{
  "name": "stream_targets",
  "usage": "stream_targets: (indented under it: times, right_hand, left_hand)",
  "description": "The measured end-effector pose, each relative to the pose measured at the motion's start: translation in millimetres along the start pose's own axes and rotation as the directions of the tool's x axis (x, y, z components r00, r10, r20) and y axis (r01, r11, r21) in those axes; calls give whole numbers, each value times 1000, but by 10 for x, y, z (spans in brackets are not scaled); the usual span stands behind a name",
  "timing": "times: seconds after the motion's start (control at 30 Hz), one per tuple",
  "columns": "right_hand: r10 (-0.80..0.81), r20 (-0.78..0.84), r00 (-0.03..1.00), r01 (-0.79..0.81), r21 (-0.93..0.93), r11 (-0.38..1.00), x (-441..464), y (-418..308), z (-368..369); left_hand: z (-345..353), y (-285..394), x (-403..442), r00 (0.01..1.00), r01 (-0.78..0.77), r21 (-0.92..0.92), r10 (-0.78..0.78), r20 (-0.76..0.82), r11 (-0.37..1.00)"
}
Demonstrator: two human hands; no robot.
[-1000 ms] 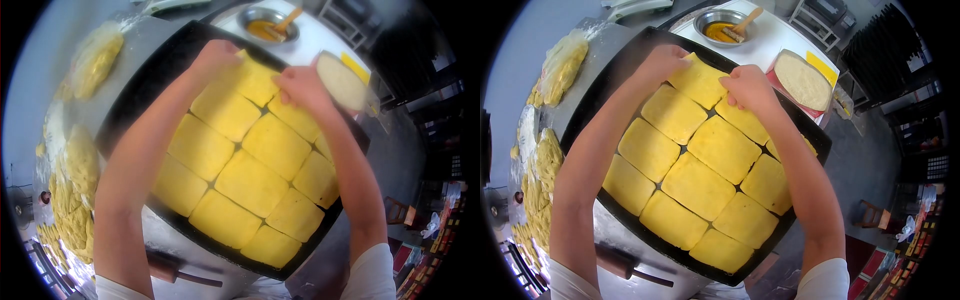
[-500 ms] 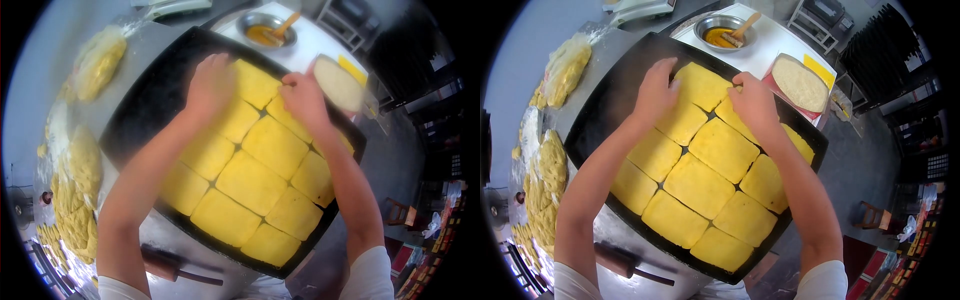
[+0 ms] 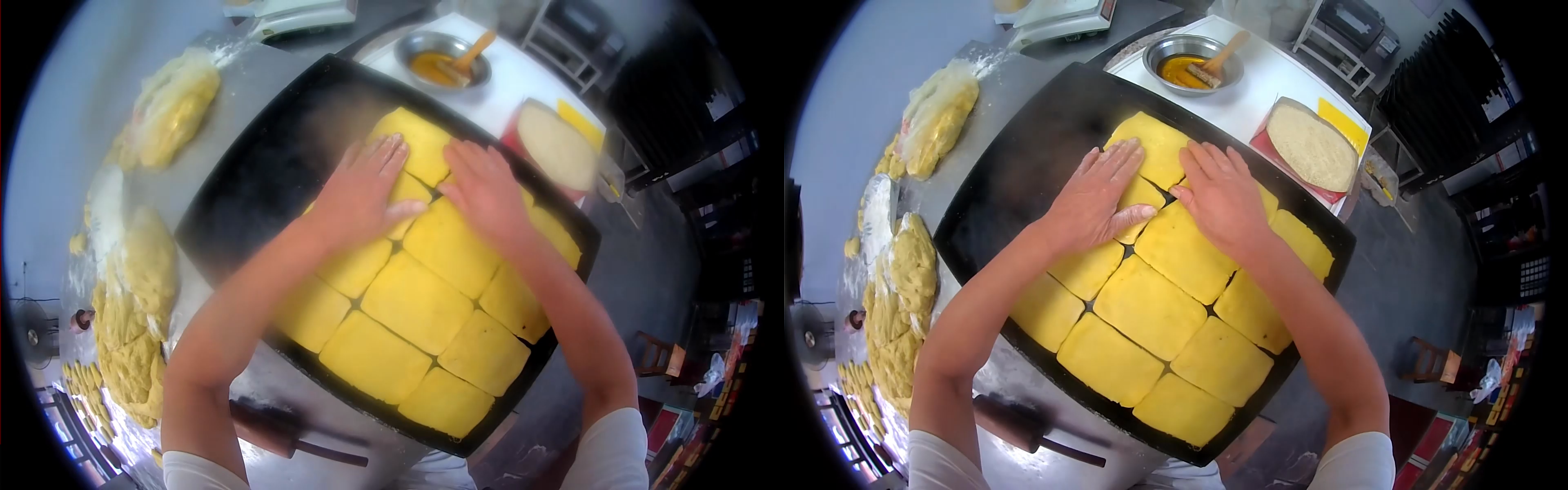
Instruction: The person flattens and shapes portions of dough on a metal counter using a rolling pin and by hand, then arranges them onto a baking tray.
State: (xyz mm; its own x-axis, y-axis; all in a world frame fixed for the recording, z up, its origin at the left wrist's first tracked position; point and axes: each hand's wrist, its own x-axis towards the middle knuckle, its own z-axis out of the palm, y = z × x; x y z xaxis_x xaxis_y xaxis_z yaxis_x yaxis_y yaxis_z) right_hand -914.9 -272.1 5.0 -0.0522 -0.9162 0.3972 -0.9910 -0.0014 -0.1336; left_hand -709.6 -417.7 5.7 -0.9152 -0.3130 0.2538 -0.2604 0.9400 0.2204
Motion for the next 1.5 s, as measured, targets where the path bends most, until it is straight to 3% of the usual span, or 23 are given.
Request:
stream_targets:
  times: [0.1, 0.2, 0.33, 0.53, 0.63, 0.73, 1.03, 1.13, 1.23, 1.3, 1.4, 1.5]
  right_hand:
    - [37, 7, 999, -37, 21, 999, 5, -45, -62]
    - [-6, 10, 1000, 5, 37, 999, -39, -93, -161]
    - [-43, 34, 998, 44, -28, 999, -168, -141, -114]
    - [-23, 70, 997, 21, 27, 999, -152, -117, -162]
    - [14, 17, 1000, -16, 91, 996, -153, -122, -192]
    - [75, -151, 986, -46, 185, 982, -221, -191, -415]
    - [362, -73, 929, -283, 493, 823, -1008, -767, -996]
    - [396, -66, 916, -298, 550, 780, -1205, -1006, -1195]
    - [393, 39, 919, -333, 611, 718, -1433, -1326, -1412]
    - [330, 64, 942, -285, 673, 682, -1571, -1543, -1439]
    - [218, 36, 975, -171, 749, 640, -1635, -1973, -1514]
    - [22, 62, 998, -62, 779, 625, -1670, -2377, -1512]
  left_hand:
    - [-99, -49, 17, 997, 38, -106, -31, 67, 994]
    - [-125, -63, -20, 1000, -18, -83, 18, -3, 996]
    - [-41, 44, -110, 998, -60, -35, 61, 24, 998]
    - [-68, 152, -102, 996, -83, 30, 82, 25, 996]
    - [-46, 209, -116, 996, -91, 43, 89, 31, 995]
    - [2, 306, -153, 993, -116, -22, 116, 3, 993]
    - [-151, 396, -124, 998, -31, -98, 36, 46, 995]
    - [-358, 601, -266, 971, 84, -157, -116, -208, 984]
    - [-705, 987, -781, 908, 315, -439, -402, -118, 841]
    - [-872, 1221, -1312, 921, 298, -324, -360, -152, 898]
    - [-1238, 1695, -2122, 857, 420, -314, -486, -171, 851]
    - [-1381, 2117, -3041, 713, 560, -291, -630, -307, 776]
